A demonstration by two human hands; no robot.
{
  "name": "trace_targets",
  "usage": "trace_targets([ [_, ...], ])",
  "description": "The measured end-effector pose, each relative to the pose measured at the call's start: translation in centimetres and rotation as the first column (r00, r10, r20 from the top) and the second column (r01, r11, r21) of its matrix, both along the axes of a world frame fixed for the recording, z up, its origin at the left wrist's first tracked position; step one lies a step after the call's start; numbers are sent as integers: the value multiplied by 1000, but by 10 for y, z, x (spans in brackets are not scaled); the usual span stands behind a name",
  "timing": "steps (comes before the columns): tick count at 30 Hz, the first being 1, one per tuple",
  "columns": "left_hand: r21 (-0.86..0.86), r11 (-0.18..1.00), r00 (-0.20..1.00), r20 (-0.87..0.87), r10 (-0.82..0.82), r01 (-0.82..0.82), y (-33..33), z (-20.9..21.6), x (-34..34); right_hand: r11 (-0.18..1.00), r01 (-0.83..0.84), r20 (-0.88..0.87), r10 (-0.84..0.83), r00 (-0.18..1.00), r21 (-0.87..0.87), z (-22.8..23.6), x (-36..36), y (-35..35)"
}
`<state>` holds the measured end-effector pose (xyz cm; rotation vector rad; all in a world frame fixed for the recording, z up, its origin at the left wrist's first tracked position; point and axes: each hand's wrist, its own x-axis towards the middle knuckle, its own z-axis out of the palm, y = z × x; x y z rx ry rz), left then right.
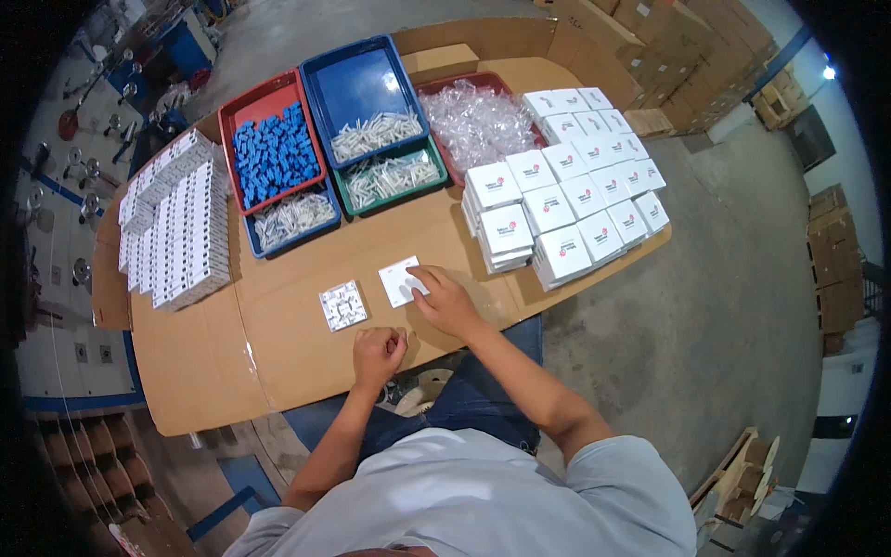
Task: Assembling small electrical switch components and packing them into white boxes.
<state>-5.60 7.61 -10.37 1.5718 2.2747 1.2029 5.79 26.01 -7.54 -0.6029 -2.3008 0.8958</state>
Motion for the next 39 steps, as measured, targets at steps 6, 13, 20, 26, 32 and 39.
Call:
trace_targets([
  [6, -71, 997, 1000, 14, 9, -8, 4, 12, 3, 987, -159, 152, 161, 975, -24, 114, -20, 157],
  [13, -102, 995, 1000, -6, -10, 9, 8, 6, 3, 953, 107, 357, -208, 911, 283, 101, -67, 416],
  [20, -138, 990, 999, -33, -2, -3, 4, 9, -3, 958, 90, 483, -218, 848, 273, 56, -145, 488],
  [26, -200, 979, 999, -11, -40, 37, 10, 12, -3, 950, 26, 628, -226, 745, 310, 4, -163, 547],
  [32, -229, 972, 995, -76, -70, 50, 14, 9, -5, 937, 119, 625, -310, 716, 327, -33, -168, 573],
  [39, -257, 966, 994, -87, -59, 34, 10, 6, -5, 947, 93, 582, -264, 769, 306, -11, -176, 555],
])
